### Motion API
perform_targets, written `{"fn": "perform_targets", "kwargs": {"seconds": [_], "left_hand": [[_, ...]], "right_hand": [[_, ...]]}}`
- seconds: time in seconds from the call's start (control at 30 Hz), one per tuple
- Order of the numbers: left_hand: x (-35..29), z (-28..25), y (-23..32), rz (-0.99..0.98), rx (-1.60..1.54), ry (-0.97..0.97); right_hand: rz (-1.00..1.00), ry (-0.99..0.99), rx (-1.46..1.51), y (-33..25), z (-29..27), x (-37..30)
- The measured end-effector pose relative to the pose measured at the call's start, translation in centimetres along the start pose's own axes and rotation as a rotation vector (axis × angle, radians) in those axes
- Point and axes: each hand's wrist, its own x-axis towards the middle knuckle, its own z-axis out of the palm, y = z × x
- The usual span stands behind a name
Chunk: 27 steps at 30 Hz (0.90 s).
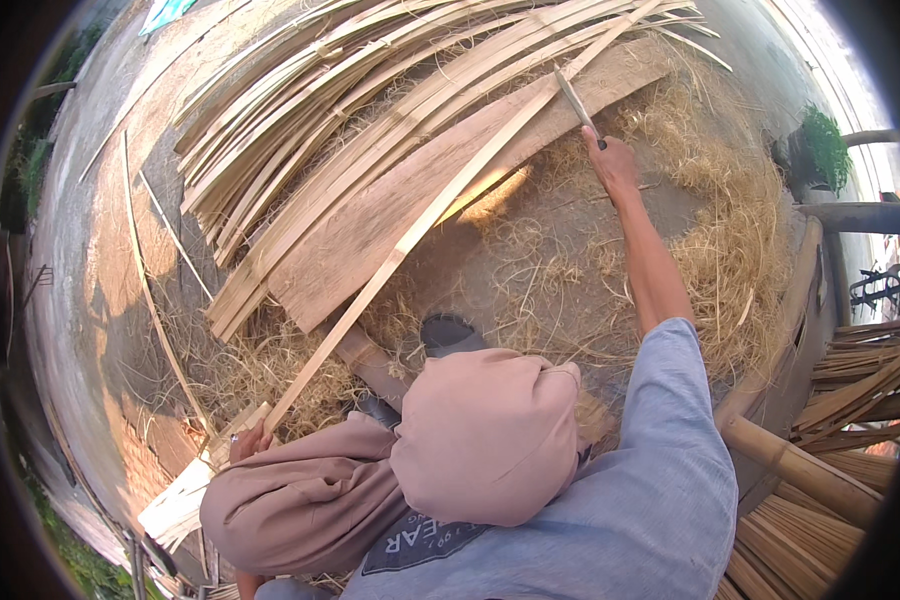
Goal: The person sits on the ground and uses a knife to split long bamboo strips into thinner slats. They hold the bamboo against a wooden board and repeatedly strike it with the knife to separate the material, stacking the finished slats to the side.
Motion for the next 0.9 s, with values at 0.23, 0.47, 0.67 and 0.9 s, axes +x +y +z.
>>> {"fn": "perform_targets", "kwargs": {"seconds": [0.23,0.47,0.67,0.9], "left_hand": [[10.3,3.5,15.0,-0.171,-0.312,0.23],[12.3,7.0,17.6,-0.117,0.01,0.311],[12.6,7.3,17.4,-0.129,0.023,0.293],[10.4,6.5,16.1,-0.154,-0.027,0.19]], "right_hand": [[-0.269,-0.557,0.276,-16.5,2.7,-17.5],[-0.531,-0.83,0.127,-20.7,0.1,-28.7],[-0.217,-0.356,0.024,-10.8,-2.1,-10.5],[-0.234,-0.398,-0.038,-13.7,-0.8,-12.5]]}}
